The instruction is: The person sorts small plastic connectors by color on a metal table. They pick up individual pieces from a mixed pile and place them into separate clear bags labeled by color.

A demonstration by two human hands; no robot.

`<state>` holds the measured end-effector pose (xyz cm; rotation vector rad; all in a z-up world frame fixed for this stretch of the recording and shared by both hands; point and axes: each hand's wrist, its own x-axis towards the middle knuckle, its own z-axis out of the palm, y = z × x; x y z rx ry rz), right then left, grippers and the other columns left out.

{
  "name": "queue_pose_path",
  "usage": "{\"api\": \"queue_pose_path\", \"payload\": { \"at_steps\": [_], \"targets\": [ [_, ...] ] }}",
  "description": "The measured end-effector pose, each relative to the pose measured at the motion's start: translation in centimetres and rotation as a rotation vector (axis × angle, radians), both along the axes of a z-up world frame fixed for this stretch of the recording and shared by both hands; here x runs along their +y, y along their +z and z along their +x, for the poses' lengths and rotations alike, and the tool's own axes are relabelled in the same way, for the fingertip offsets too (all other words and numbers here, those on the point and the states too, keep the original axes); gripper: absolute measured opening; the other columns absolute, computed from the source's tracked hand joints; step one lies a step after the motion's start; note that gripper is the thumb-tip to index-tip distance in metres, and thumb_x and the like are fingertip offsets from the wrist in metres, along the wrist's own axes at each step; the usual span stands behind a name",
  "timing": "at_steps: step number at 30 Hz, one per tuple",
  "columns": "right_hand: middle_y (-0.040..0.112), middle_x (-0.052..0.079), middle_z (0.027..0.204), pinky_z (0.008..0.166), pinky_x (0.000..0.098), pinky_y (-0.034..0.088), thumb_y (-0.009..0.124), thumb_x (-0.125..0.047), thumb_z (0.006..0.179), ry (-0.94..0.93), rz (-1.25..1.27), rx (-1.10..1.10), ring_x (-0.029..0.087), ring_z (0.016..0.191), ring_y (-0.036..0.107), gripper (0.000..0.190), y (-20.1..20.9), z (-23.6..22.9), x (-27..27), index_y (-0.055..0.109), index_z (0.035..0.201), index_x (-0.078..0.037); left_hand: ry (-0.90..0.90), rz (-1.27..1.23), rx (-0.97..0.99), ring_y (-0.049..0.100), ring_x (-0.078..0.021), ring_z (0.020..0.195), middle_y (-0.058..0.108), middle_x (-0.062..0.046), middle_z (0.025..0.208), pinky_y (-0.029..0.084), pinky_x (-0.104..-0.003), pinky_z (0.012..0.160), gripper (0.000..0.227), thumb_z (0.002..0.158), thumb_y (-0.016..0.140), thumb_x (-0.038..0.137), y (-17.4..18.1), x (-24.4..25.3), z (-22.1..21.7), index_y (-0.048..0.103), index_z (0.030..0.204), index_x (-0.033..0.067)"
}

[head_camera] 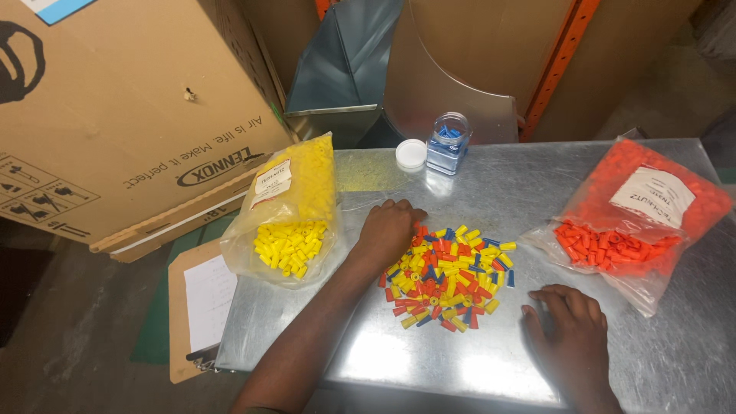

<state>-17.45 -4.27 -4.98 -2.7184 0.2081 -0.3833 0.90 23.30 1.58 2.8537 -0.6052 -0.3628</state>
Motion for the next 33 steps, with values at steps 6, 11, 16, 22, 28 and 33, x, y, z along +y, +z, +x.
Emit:
{"api": "queue_pose_path", "payload": {
  "at_steps": [6,11,16,22,28,33],
  "targets": [
    [0.067,-0.007,0.116,0.096,0.0433,0.046,0.066,-0.035,0.085,0.009,-0.014,-0.039,0.024,0.113,0.059,0.025,-0.3,0.1,-0.2,0.074,0.106,-0.026,0.045,0.011,0.037,0.065,-0.0251,0.103,0.071,-0.008,0.115,0.053,-0.042,0.091,0.028,0.097,0.065,0.018,0.1,-0.6,0.3,0.071,0.124,0.0182],
    [0.067,-0.007,0.113,0.093,0.0439,0.047,0.067,-0.033,0.083,0.014,-0.031,-0.069,0.025,0.110,0.060,0.024,-0.6,0.3,-0.4,0.074,0.105,-0.026,0.109,-0.093,-0.017,0.064,-0.0245,0.100,0.074,-0.008,0.105,0.048,-0.044,0.094,0.022,0.097,0.061,0.017,-0.2,-0.9,0.1,0.074,0.115,0.0157],
    [0.068,-0.007,0.115,0.094,0.0436,0.047,0.068,-0.033,0.083,0.014,-0.003,-0.057,0.024,0.111,0.060,0.025,-0.4,0.3,-0.2,0.075,0.105,-0.025,0.262,-0.479,-0.134,0.067,-0.0200,0.090,0.078,-0.003,0.095,0.053,-0.040,0.081,0.013,0.091,0.072,0.018,0.5,-0.8,-1.0,0.076,0.103,0.0158],
    [0.067,-0.008,0.114,0.092,0.0435,0.047,0.066,-0.036,0.084,-0.012,-0.017,-0.049,0.025,0.111,0.060,0.024,-0.8,0.5,-0.2,0.074,0.105,-0.026,0.589,-1.061,0.268,0.077,-0.0140,0.090,0.081,-0.002,0.093,0.061,-0.032,0.083,0.004,0.092,0.071,0.014,1.9,-3.6,-2.4,0.074,0.091,0.0138],
    [0.066,-0.003,0.107,0.084,0.0445,0.047,0.070,-0.031,0.079,0.008,-0.017,-0.145,0.028,0.098,0.061,0.022,-0.7,0.8,-0.5,0.073,0.100,-0.024,0.499,-1.120,0.536,0.074,-0.0140,0.081,0.080,-0.005,0.089,0.055,-0.029,0.072,0.007,0.084,0.079,0.016,2.1,-12.6,-4.4,0.074,0.086,0.0108],
    [0.066,-0.003,0.109,0.085,0.0435,0.047,0.067,-0.031,0.081,0.045,0.006,-0.092,0.027,0.101,0.060,0.024,-0.5,0.9,-0.7,0.071,0.103,-0.022,0.386,-1.001,0.478,0.067,-0.0147,0.072,0.074,-0.004,0.078,0.052,-0.031,0.066,0.008,0.085,0.080,0.015,0.5,-21.4,-3.2,0.073,0.083,0.0112]
  ]
}}
